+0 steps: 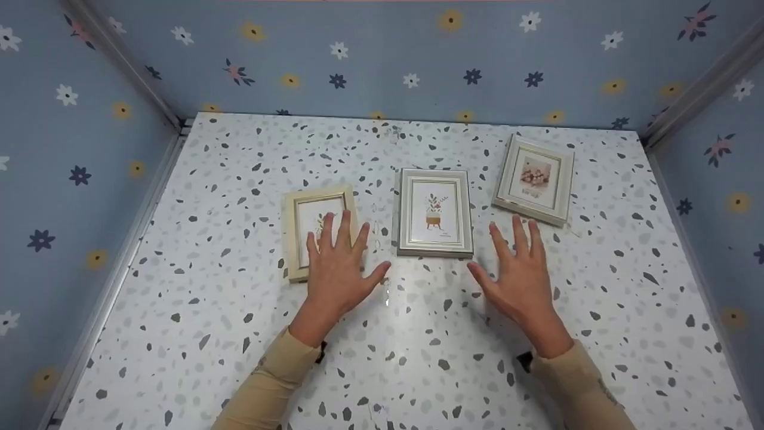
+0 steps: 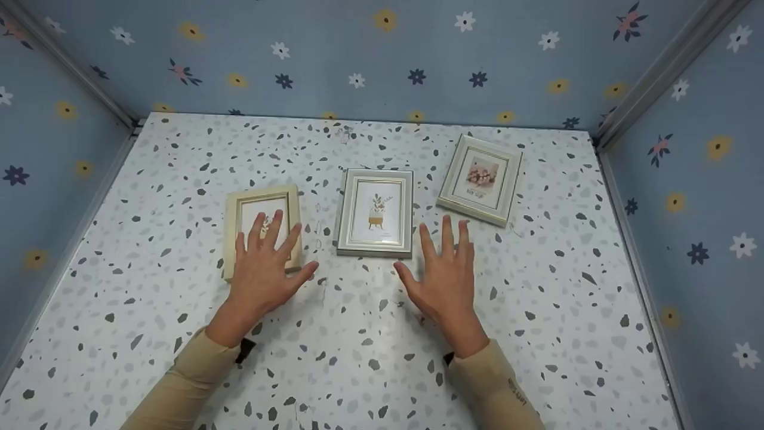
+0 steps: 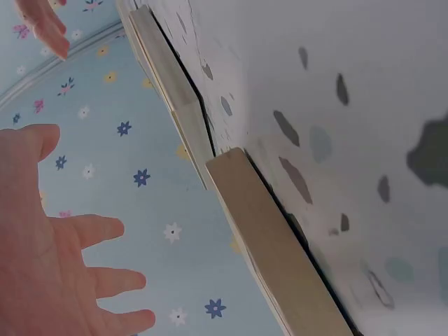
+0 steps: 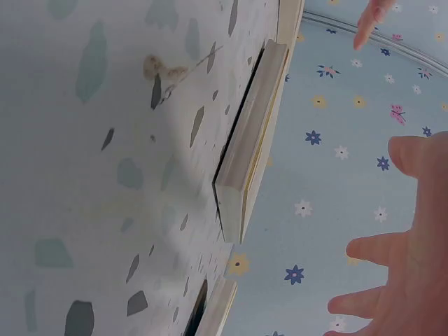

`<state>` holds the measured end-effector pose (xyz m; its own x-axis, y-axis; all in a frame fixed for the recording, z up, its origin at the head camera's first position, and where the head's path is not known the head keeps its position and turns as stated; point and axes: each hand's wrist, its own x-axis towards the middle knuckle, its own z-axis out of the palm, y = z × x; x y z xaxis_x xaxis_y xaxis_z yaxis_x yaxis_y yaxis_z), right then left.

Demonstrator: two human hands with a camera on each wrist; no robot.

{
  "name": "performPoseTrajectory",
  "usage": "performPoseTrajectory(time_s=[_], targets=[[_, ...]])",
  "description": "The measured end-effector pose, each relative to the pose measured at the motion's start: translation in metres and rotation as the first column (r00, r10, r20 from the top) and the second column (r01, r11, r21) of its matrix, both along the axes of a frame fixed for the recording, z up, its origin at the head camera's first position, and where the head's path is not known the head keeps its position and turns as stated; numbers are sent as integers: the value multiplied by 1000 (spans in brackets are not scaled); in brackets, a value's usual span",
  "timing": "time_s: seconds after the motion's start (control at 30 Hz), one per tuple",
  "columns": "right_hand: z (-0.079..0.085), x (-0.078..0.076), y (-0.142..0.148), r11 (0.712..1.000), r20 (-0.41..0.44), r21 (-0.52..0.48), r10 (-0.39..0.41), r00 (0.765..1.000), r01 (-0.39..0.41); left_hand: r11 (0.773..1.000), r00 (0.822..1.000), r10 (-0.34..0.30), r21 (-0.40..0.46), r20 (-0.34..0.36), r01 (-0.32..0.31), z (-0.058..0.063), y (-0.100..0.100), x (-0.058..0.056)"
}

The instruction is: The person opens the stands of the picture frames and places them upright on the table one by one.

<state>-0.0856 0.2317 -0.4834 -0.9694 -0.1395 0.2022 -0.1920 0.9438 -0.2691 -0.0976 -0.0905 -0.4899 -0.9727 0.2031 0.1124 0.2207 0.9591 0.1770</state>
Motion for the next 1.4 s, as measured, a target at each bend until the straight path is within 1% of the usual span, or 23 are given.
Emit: performPoseTrajectory(time_s=[0.07, 0.13, 0.3, 0.4, 0.5, 0.6, 0.7, 0.77, 0.83, 0.93, 1.13, 1.3, 1.4], targets=[[1, 0, 0, 1000, -6, -26, 1, 1000, -1, 1000, 1000, -2, 26, -23, 2, 0, -3, -1], [2, 1, -1, 998, -6, -66, 1, 1000, -2, 998, 998, -3, 61, -62, 7, -1, -6, -2], [4, 0, -6, 986, 3, -165, 0, 1000, 1, 990, 987, -1, 136, -161, 23, -1, -19, -5], [4, -1, -9, 975, 6, -222, -3, 1000, 4, 983, 983, 24, 184, -184, 10, 0, -27, -8], [4, -1, -12, 964, 7, -268, 0, 1000, 2, 969, 980, 59, 247, -193, -10, 2, -35, -9], [2, -1, -15, 954, 12, -298, -4, 1000, 7, 954, 981, 84, 298, -173, -29, 3, -42, -11], [2, -1, -21, 948, 25, -317, -7, 1000, 14, 944, 984, 123, 322, -126, -77, 2, -51, -14], [2, -2, -25, 944, 39, -330, -3, 999, 15, 936, 983, 161, 330, -86, -124, 2, -58, -16], [1, -4, -30, 941, 51, -337, 4, 999, 14, 927, 979, 195, 336, -51, -167, 2, -66, -19], [1, -7, -36, 939, 64, -343, 9, 998, 14, 910, 973, 232, 356, -9, -214, 0, -77, -23], [6, -9, -46, 927, 87, -374, 22, 996, 12, 884, 952, 304, 363, 31, -294, -4, -96, -31], [9, -10, -51, 924, 115, -382, 21, 993, 25, 850, 939, 323, 401, 116, -342, -9, -110, -38], [8, -11, -53, 918, 118, -397, 35, 992, 15, 839, 935, 321, 412, 154, -356, -10, -115, -42]])
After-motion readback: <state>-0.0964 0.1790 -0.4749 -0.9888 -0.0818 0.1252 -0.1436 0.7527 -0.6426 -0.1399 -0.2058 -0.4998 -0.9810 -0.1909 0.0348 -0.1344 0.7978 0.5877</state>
